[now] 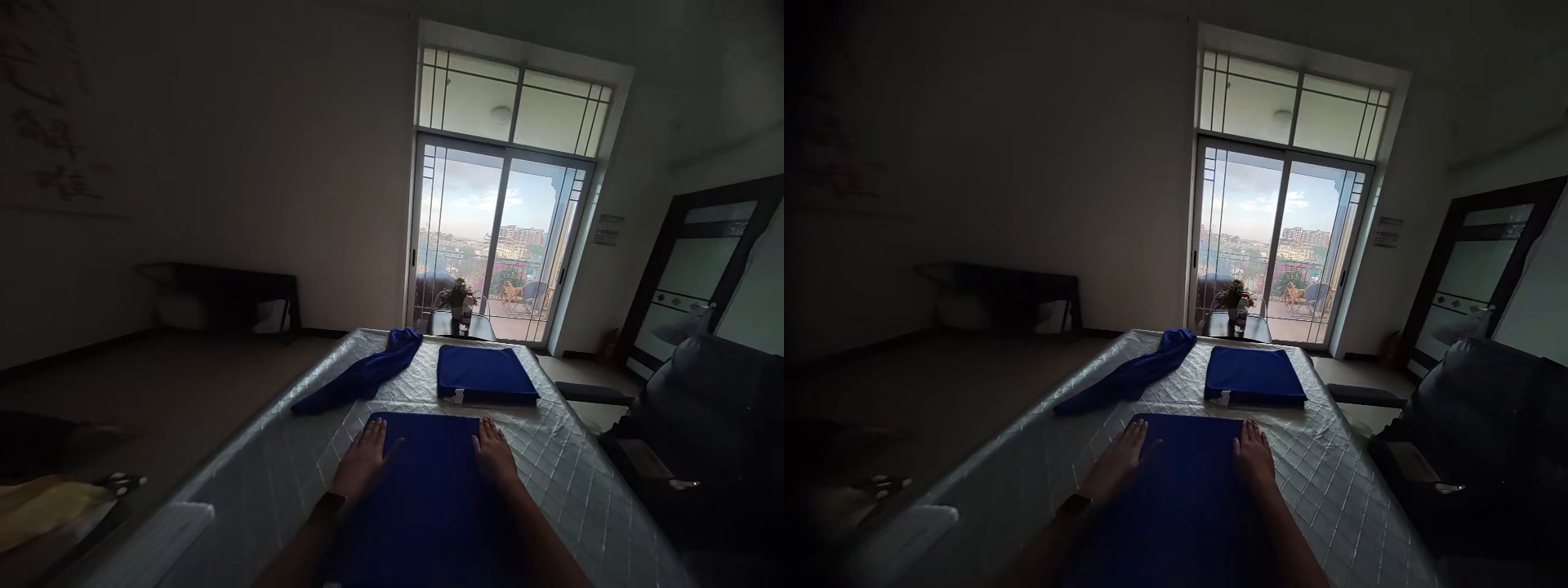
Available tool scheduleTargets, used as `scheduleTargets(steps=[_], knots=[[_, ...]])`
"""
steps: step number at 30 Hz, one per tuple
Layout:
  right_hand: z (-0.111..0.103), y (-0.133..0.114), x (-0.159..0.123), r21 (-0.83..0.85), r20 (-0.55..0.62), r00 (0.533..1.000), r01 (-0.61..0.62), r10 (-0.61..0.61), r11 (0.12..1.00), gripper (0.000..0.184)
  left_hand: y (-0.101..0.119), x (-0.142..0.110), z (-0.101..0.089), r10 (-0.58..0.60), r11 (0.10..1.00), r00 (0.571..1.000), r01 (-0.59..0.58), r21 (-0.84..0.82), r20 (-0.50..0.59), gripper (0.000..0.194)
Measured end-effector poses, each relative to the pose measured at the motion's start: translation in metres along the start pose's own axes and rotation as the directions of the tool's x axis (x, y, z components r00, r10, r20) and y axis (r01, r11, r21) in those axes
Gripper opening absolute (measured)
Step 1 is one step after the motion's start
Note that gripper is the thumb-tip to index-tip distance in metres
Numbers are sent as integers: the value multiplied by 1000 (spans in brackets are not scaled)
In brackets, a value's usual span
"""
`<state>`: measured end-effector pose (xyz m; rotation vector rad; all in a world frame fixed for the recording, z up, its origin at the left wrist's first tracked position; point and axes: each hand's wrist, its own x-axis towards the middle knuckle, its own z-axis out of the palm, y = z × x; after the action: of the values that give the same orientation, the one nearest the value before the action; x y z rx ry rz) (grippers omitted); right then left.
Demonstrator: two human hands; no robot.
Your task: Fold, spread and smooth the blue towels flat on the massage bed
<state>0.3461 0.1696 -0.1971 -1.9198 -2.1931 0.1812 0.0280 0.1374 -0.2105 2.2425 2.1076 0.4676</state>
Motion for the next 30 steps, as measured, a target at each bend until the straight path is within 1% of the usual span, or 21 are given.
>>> scheduleTargets(steps=[4, 7, 11, 13, 16, 19, 21, 23, 25, 26, 28, 30], knots=[[-1, -2, -2, -20, -8, 1000, 6, -6, 1000, 66, 5, 0, -2, -5, 1000, 1000, 5, -9, 2, 92], [-8, -6, -5, -35, -14, 1000, 2, -3, 999, 65, 5, 0, -4, -15, 1000, 1000, 16, -8, 21, 93], [-16, -11, -14, -94, -56, 995, 81, -87, 992, 62, 5, 0, -5, -5, 1000, 1000, 5, -12, -12, 93], [-14, -12, -22, -109, -62, 993, 93, -100, 990, 63, 5, -1, -4, 1, 1000, 1000, -2, -13, -26, 92], [-6, -10, -35, -110, -29, 999, 40, -43, 993, 65, 6, -2, -5, -5, 1000, 1000, 5, -16, -10, 92], [1, -7, -44, -110, 15, 1000, 17, -15, 994, 67, 5, -3, -8, -16, 1000, 1000, 16, -7, 9, 92], [2, -7, -47, -78, 23, 1000, 3, -1, 997, 67, 6, -2, -10, -13, 1000, 1000, 13, 9, -28, 90], [0, -9, -49, -35, 20, 1000, -10, 11, 999, 68, 12, 0, -12, 0, 1000, 994, 4, 31, -113, 88], [-3, -10, -49, -9, 18, 1000, -18, 19, 1000, 68, 28, 1, -12, 43, 998, 979, -35, 44, -198, 85], [-4, -11, -49, -4, 16, 1000, -21, 21, 1000, 68, 42, 1, -12, 86, 996, 973, -79, 41, -215, 83], [-5, -12, -50, -8, 16, 999, -29, 29, 1000, 68, 78, -2, -9, 200, 979, 961, -201, 15, -192, 78], [-5, -11, -51, -20, 20, 999, -25, 26, 999, 68, 120, -8, -3, 318, 945, 941, -324, -41, -116, 76]])
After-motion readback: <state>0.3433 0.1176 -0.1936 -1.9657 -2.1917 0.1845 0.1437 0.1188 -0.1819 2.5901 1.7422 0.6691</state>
